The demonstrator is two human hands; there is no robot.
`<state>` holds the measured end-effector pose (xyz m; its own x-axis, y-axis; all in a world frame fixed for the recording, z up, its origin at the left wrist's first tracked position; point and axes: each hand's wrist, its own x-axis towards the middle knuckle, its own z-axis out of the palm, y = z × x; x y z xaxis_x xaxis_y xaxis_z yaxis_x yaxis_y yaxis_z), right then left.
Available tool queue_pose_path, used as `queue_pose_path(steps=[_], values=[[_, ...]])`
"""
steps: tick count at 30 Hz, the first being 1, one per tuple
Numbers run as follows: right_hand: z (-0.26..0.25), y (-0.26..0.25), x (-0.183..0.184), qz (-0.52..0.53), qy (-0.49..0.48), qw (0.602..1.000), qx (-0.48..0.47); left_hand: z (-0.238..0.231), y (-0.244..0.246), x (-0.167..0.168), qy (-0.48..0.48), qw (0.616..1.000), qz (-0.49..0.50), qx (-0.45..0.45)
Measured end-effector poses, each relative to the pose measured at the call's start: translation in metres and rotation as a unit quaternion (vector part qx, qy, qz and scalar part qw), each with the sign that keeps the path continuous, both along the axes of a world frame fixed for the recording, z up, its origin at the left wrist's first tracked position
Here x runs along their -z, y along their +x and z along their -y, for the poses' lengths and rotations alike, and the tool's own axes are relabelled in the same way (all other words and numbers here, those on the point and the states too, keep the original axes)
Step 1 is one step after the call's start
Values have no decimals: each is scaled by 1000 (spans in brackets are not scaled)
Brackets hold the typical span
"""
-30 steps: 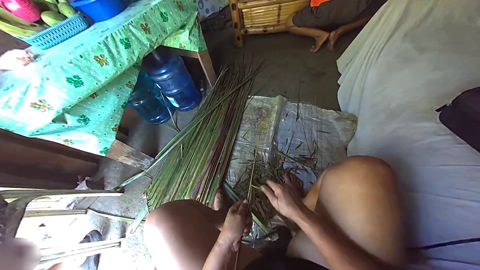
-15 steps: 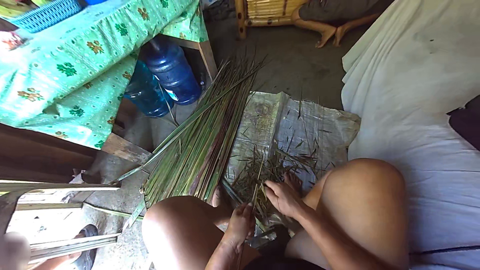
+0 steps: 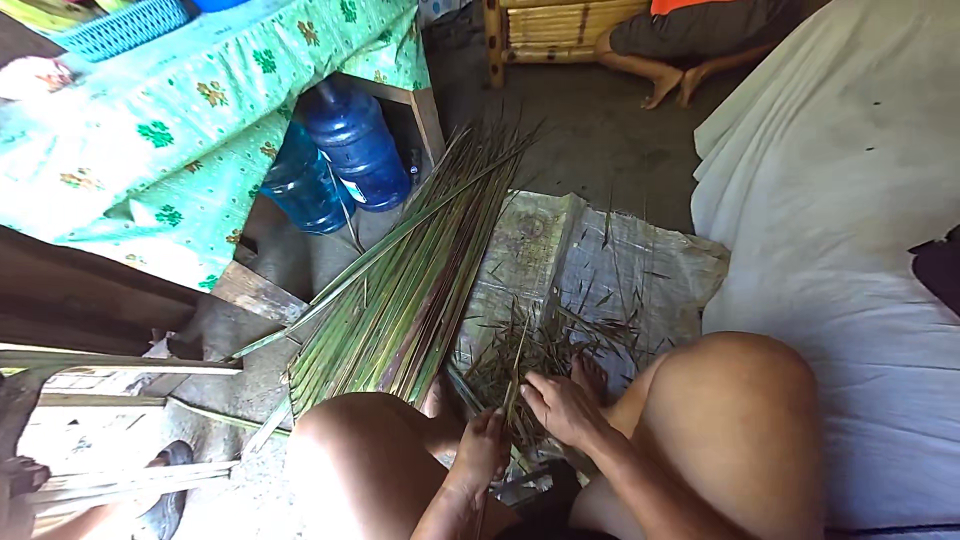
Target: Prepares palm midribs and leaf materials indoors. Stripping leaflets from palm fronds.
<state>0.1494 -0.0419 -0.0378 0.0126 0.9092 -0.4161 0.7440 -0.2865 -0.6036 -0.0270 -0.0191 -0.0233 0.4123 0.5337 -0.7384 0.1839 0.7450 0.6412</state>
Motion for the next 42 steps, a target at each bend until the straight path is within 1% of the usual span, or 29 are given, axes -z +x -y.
queue_pose_path(steps=[2, 5, 8, 10, 12, 14, 17, 19, 23, 25, 27, 28, 29, 30, 31, 32, 34, 36, 37, 39, 40, 42], values=[[-4, 3, 0, 17, -10, 999, 30, 0, 0, -1, -2, 1000, 8, 4], [-5, 8, 0, 26, 15, 996, 83, -1, -3, -4, -5, 1000, 21, 20], [-8, 22, 1, -2, 12, 993, 119, 1, -6, -3, -13, 999, 32, 31], [-4, 21, -3, -76, 37, 993, 85, 0, -6, -1, -21, 999, 39, 18], [5, 9, -3, -162, 55, 985, 24, -3, -4, -1, -28, 999, 47, 2], [13, -4, 3, -190, 77, 978, -29, -6, -4, -2, -38, 998, 50, -11], [15, -7, 7, -149, 88, 983, -58, -4, -5, -3, -59, 996, 67, -12], [9, -3, 6, -95, 87, 991, -44, -2, -7, -4, -70, 994, 88, 1], [-5, 8, 7, 4, 46, 998, 30, 0, -8, -5, -86, 990, 108, 4], [-11, 17, 7, -1, 21, 995, 93, 2, -9, -5, -80, 991, 102, 18], [-14, 25, 12, -57, 21, 984, 166, 4, -11, -4, -81, 991, 101, 28], [-15, 27, 14, -107, 26, 974, 198, 4, -12, -4, -83, 991, 100, 31], [-14, 27, 16, -180, 23, 957, 228, 4, -12, -3, -84, 991, 97, 35], [-13, 23, 12, -270, 4, 929, 252, 3, -11, -3, -84, 991, 92, 39], [-12, 20, 7, -350, -35, 899, 260, 2, -11, -3, -84, 992, 88, 41], [-11, 17, 3, -402, -70, 877, 255, 1, -11, -3, -85, 992, 87, 42], [-11, 15, 2, -449, -89, 851, 255, 2, -12, -3, -83, 991, 100, 42], [-14, 16, 4, -454, -66, 843, 281, 4, -16, -4, -79, 989, 116, 50], [-15, 18, 4, -438, -49, 848, 293, 6, -18, -4, -76, 988, 118, 58], [-14, 19, 0, -384, -26, 881, 275, 7, -21, -4, -64, 990, 107, 62], [-12, 18, -3, -349, -19, 906, 239, 5, -21, -4, -56, 992, 97, 53], [-3, 11, -8, -275, -12, 953, 125, 2, -17, -3, -36, 996, 73, 25]])
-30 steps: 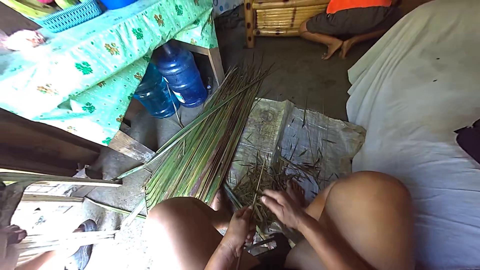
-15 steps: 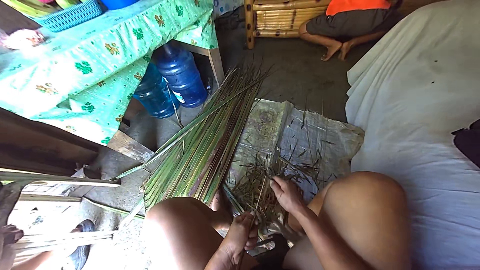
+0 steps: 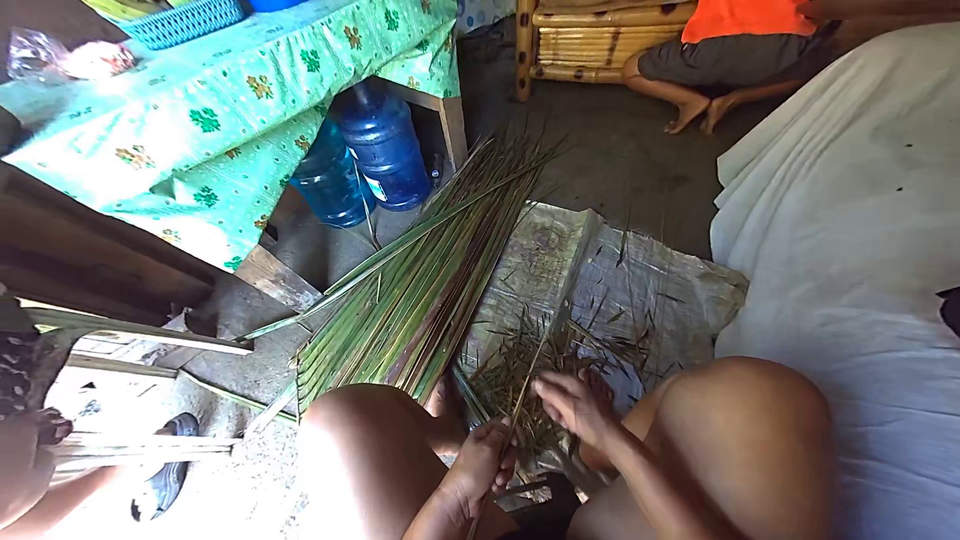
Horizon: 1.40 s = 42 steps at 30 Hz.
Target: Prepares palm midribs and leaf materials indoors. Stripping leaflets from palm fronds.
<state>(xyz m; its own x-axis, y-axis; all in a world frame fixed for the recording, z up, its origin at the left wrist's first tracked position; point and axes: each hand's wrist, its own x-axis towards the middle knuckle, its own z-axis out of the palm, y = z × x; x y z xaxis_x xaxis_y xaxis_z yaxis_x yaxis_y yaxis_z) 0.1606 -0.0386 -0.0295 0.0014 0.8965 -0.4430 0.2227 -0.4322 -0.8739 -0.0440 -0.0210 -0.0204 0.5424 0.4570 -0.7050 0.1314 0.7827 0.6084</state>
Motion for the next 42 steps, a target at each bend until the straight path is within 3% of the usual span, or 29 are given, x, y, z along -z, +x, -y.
queue_pose_path(steps=[3, 5, 8, 10, 12, 14, 18, 22, 27, 29, 36, 42], values=[[16, -17, -4, 60, 52, 985, -155, -5, 7, 1, 32, 998, -33, -42], [23, -25, -2, 102, 94, 971, -196, -6, 11, -1, 32, 996, -50, -61], [21, -26, 1, 216, 148, 951, -167, -5, 11, 0, 19, 997, -33, -64], [11, -18, 5, 258, 130, 949, -123, -4, 9, 1, 13, 998, -16, -56], [-2, -5, 7, 246, 68, 963, -83, 0, 7, 1, 13, 999, -6, -42], [-4, 0, 5, 220, 69, 971, -63, 0, 8, 2, 13, 998, -16, -51], [13, -19, -5, 132, 108, 973, -154, -8, 13, 5, 38, 995, -53, -77], [19, -30, 6, 202, 152, 952, -171, -8, 17, 4, 47, 994, -60, -76], [-5, -7, 15, 271, 78, 955, -91, -3, 14, 5, 45, 998, -31, -40], [-9, 3, 17, 244, 68, 966, -53, -2, 14, 4, 46, 998, -31, -30], [12, -24, 13, 6, 51, 995, -83, -9, 16, 3, 73, 995, -48, -39], [6, -15, 15, 22, 52, 998, -7, -1, 13, 3, 62, 997, -31, -37]])
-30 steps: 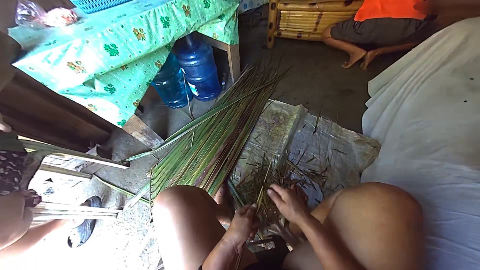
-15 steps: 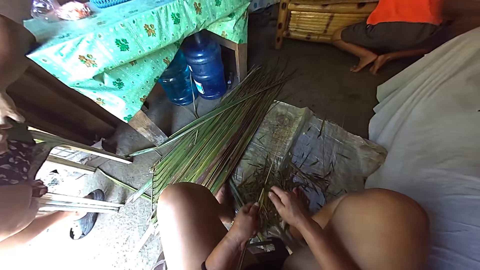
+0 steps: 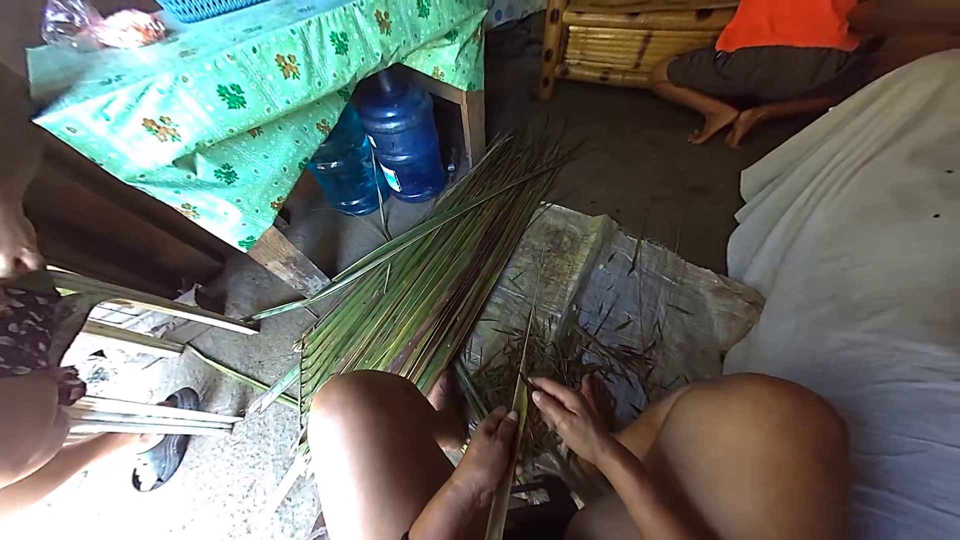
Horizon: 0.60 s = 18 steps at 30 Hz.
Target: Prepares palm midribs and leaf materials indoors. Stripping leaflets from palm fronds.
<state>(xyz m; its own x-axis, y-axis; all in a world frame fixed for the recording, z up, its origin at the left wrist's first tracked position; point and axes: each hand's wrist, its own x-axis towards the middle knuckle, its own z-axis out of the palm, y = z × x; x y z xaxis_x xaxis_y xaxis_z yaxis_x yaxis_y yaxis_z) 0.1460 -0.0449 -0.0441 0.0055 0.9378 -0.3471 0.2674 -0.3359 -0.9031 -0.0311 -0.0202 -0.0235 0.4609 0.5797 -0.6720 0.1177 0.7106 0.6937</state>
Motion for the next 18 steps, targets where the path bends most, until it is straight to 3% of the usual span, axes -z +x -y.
queue_pose_path(steps=[7, 10, 18], values=[[16, -11, -5, 114, 103, 975, -158, -5, 4, 1, 40, 998, -25, -47], [11, -6, -2, 165, 118, 969, -138, 0, 4, -1, 14, 999, -2, -39], [-10, 6, 4, 194, 48, 978, -66, 2, -6, -6, -40, 998, 39, -8]])
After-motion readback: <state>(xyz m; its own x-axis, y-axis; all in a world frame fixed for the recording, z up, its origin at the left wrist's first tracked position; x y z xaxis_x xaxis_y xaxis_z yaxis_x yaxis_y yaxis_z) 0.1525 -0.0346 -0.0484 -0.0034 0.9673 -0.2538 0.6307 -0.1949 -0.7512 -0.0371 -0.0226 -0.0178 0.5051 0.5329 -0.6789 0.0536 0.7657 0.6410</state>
